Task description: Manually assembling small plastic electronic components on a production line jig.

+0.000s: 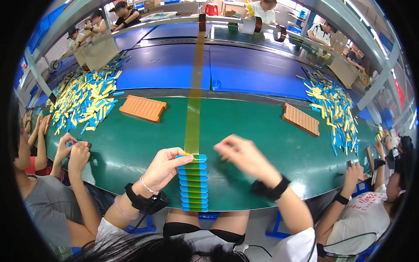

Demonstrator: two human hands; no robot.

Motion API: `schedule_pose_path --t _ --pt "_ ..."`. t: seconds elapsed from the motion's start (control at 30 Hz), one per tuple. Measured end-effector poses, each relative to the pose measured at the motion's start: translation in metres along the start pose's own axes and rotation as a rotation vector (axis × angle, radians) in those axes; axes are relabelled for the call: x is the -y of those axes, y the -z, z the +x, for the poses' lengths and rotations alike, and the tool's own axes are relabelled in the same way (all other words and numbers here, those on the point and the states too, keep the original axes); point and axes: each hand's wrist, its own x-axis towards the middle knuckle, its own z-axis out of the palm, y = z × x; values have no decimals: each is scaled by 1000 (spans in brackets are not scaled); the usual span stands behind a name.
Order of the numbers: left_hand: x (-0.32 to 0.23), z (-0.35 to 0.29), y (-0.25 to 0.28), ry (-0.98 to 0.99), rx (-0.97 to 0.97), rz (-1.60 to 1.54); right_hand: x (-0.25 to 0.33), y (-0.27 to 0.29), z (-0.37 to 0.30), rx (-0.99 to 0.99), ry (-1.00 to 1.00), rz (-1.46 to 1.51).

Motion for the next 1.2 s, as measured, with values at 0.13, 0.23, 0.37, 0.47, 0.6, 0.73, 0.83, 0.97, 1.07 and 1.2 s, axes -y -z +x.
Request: schedule_pose_path --t 0.13,0.23,0.37,0.47,0.6,0.73,0.83,0.97,1.07,1.2 --pt "0 -7 -11 -81 -25 8 16 -45 -7 54 51 262" --pt "12 -9 -11 -1 -41 -160 9 -43 -9 7 58 263" --pt "15 -15 -21 -163 -64 4 11 -44 -20 -15 77 384" --pt "24 -29 -37 -244 -55 113 11 -45 -48 -67 115 378" --pt "62 -56 -30 -103 0 204 -21 -70 -87 -11 19 471" --pt "94 -76 -20 -60 79 235 -45 -87 -115 36 25 422" --pt "91 -75 -9 -82 116 362 -42 -79 -107 62 180 229" --pt "56 -67 -18 -494 162 795 -20 -75 -100 4 204 302" --pt "62 -36 0 -517 188 723 -38 -72 -91 29 187 286" --pt "33 -18 9 -593 141 938 -35 -64 -104 -17 306 192"
